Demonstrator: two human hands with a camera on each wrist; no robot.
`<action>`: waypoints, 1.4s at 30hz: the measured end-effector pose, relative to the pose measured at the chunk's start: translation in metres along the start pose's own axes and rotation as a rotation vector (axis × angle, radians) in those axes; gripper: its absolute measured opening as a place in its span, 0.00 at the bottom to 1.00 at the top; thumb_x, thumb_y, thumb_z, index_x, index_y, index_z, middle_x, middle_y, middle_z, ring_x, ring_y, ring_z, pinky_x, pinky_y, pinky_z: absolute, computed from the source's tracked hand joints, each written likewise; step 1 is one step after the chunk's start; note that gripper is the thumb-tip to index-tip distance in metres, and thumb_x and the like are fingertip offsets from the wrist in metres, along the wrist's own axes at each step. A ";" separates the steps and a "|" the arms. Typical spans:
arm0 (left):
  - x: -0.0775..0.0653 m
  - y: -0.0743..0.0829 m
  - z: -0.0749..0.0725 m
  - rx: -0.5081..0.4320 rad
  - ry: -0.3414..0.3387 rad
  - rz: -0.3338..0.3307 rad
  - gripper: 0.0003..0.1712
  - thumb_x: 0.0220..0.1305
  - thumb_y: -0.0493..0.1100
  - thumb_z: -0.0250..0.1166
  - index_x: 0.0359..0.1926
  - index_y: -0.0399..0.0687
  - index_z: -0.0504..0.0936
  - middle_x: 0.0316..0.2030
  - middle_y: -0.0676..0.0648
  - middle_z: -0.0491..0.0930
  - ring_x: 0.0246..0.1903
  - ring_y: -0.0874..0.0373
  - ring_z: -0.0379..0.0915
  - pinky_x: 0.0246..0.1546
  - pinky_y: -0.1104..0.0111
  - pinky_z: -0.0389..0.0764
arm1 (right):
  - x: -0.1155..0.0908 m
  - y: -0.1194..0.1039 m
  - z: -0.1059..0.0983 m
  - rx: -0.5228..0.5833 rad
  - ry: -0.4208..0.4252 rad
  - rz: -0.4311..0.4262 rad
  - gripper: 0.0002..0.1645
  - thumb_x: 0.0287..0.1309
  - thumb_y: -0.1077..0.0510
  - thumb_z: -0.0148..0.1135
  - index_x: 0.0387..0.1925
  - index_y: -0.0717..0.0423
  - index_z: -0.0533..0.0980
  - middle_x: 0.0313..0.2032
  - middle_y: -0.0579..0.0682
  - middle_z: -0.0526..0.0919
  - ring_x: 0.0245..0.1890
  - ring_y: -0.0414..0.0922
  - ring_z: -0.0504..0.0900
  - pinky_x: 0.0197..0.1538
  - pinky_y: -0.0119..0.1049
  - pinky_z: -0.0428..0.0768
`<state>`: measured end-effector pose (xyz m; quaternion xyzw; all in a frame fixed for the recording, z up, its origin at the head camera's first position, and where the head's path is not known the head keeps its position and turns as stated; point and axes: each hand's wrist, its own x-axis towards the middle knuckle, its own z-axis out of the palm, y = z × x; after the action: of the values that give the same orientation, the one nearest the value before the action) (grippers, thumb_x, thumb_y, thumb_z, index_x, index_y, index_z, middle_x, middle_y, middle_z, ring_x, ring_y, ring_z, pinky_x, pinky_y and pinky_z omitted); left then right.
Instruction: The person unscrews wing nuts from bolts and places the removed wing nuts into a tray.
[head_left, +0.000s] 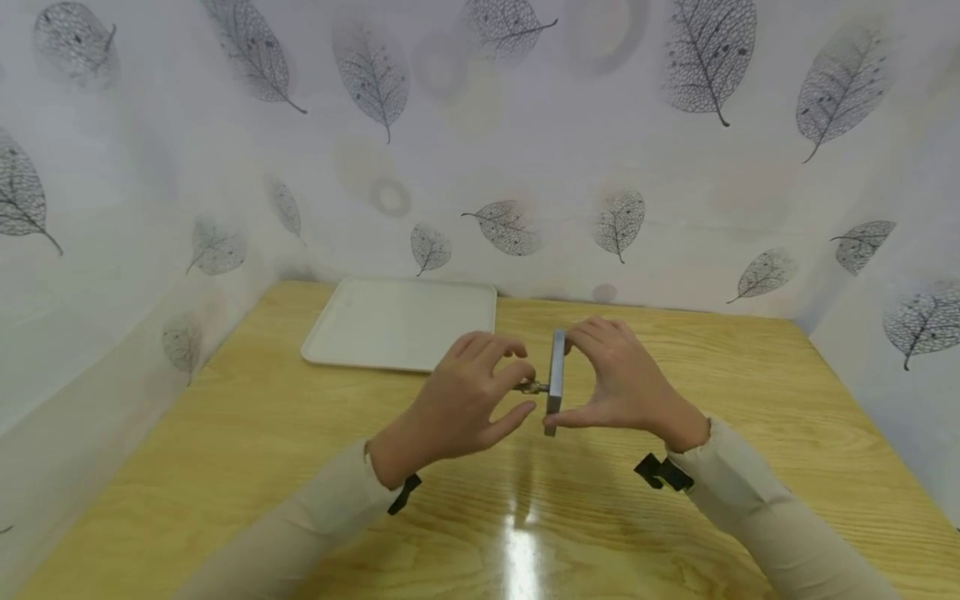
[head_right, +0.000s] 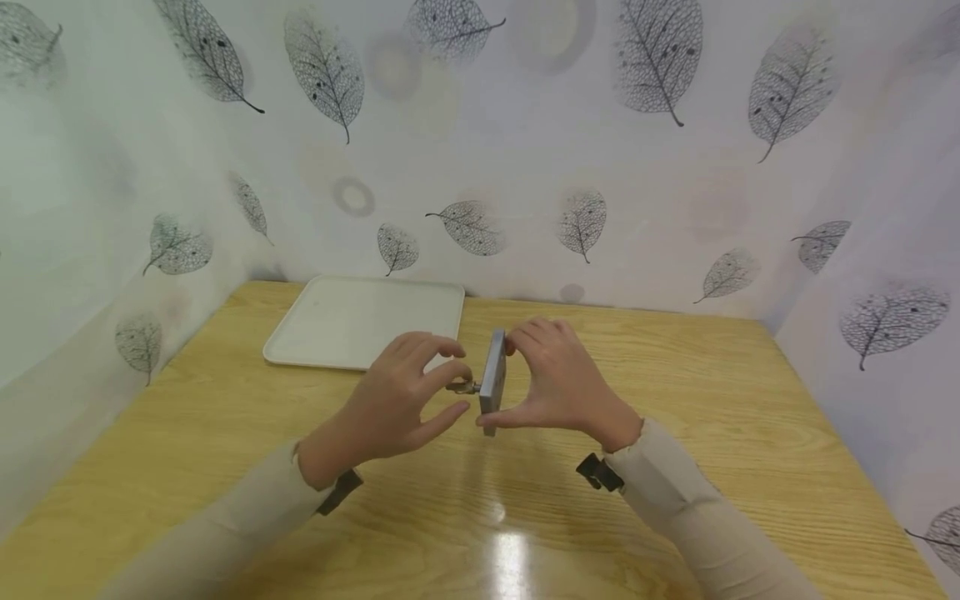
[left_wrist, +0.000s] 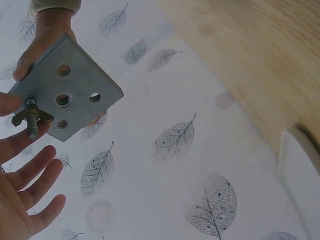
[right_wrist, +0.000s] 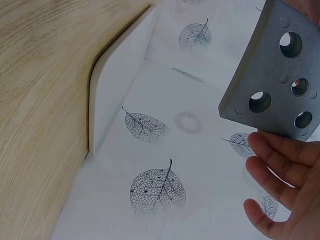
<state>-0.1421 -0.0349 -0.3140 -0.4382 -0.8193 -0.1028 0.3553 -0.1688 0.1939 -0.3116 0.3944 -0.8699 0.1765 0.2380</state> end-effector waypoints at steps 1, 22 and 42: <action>0.000 0.000 0.000 0.004 0.003 -0.001 0.14 0.54 0.52 0.66 0.37 0.50 0.79 0.42 0.48 0.77 0.43 0.54 0.74 0.51 0.61 0.73 | 0.000 0.000 0.000 0.000 0.001 0.000 0.53 0.36 0.13 0.44 0.39 0.55 0.76 0.34 0.47 0.80 0.39 0.45 0.74 0.47 0.49 0.70; 0.005 -0.003 -0.006 -0.015 0.075 -0.035 0.11 0.55 0.48 0.67 0.36 0.49 0.79 0.43 0.47 0.76 0.42 0.53 0.74 0.51 0.61 0.73 | 0.002 0.000 0.002 0.001 0.007 -0.012 0.53 0.37 0.13 0.45 0.38 0.56 0.76 0.34 0.48 0.80 0.38 0.45 0.74 0.46 0.49 0.70; 0.004 -0.005 -0.001 0.002 0.027 -0.059 0.11 0.54 0.50 0.68 0.35 0.50 0.81 0.43 0.48 0.77 0.42 0.54 0.75 0.51 0.61 0.73 | 0.003 0.001 0.004 0.000 0.015 -0.011 0.52 0.36 0.13 0.45 0.37 0.55 0.75 0.33 0.47 0.80 0.37 0.44 0.73 0.46 0.49 0.70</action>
<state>-0.1471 -0.0359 -0.3094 -0.4122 -0.8270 -0.1181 0.3636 -0.1722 0.1914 -0.3132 0.3980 -0.8658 0.1780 0.2457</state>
